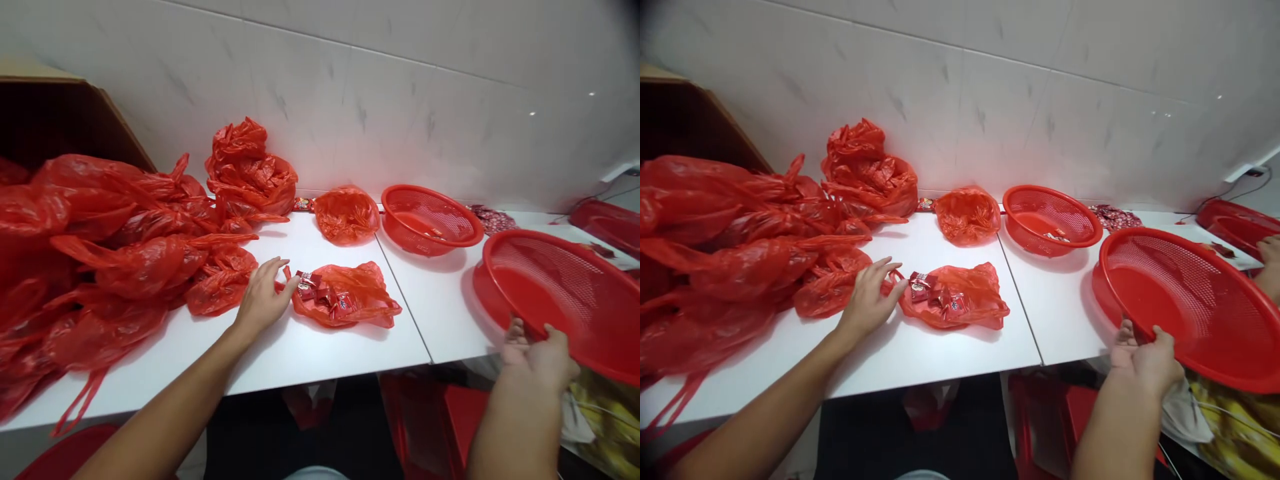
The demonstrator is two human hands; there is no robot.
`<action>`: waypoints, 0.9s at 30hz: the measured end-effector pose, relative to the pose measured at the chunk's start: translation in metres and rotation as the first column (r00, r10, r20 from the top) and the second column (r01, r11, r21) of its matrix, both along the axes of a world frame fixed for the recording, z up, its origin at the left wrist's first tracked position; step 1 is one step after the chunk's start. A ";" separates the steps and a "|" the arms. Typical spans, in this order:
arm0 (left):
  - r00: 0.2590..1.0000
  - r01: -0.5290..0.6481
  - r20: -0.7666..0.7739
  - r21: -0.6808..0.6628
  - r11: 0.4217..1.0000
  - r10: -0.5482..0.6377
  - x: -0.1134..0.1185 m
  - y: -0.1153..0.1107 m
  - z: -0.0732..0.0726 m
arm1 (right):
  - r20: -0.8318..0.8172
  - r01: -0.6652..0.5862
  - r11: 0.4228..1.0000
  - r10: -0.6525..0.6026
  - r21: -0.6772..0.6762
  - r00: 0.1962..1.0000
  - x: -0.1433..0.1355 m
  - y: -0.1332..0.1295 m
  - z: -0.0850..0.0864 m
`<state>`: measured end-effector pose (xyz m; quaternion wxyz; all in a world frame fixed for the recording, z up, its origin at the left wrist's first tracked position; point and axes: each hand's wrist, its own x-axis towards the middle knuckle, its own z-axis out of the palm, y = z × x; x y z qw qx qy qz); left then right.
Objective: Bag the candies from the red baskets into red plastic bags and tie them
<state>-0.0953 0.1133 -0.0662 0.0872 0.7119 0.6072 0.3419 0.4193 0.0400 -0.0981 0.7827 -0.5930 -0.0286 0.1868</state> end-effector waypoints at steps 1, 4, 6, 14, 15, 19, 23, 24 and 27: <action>1.000 0.003 0.017 -0.106 0.994 -0.001 -0.001 0.007 0.001 | -0.031 0.052 0.999 -0.052 -0.001 0.998 0.000 0.001 -0.002; 0.999 0.052 0.025 -0.431 0.901 -0.045 -0.003 0.034 0.009 | -0.063 0.111 0.994 -0.111 -0.009 0.992 -0.002 0.005 -0.001; 0.993 0.110 0.018 -0.520 0.847 -0.118 -0.002 0.050 0.014 | -0.041 0.075 0.997 -0.076 -0.018 0.996 -0.004 0.006 0.001; 0.766 0.543 0.549 -0.275 0.793 -0.334 0.003 0.053 -0.005 | 0.105 -0.335 0.938 0.344 -0.091 0.933 -0.097 -0.007 -0.007; 0.746 0.563 0.567 -0.261 0.784 -0.348 0.003 0.049 -0.007 | 0.195 -0.416 0.901 0.433 -0.120 0.880 -0.116 -0.009 -0.005; 0.793 0.539 0.428 -0.159 0.827 -0.434 0.004 0.039 -0.006 | 0.442 -0.512 0.684 0.728 -0.520 0.524 -0.174 -0.005 0.014; 0.935 0.336 0.128 -0.025 0.942 -0.330 0.002 0.038 0.000 | 0.301 -0.580 0.393 0.920 -0.714 0.252 -0.185 0.014 0.024; 0.956 0.281 0.095 -0.022 0.959 -0.278 0.000 0.039 0.001 | 0.253 -0.645 0.339 0.941 -0.685 0.226 -0.184 0.018 0.023; 0.983 0.155 0.111 -0.067 0.986 -0.147 -0.008 0.045 0.000 | 0.189 -0.800 0.332 0.943 -0.500 0.273 -0.177 0.022 0.021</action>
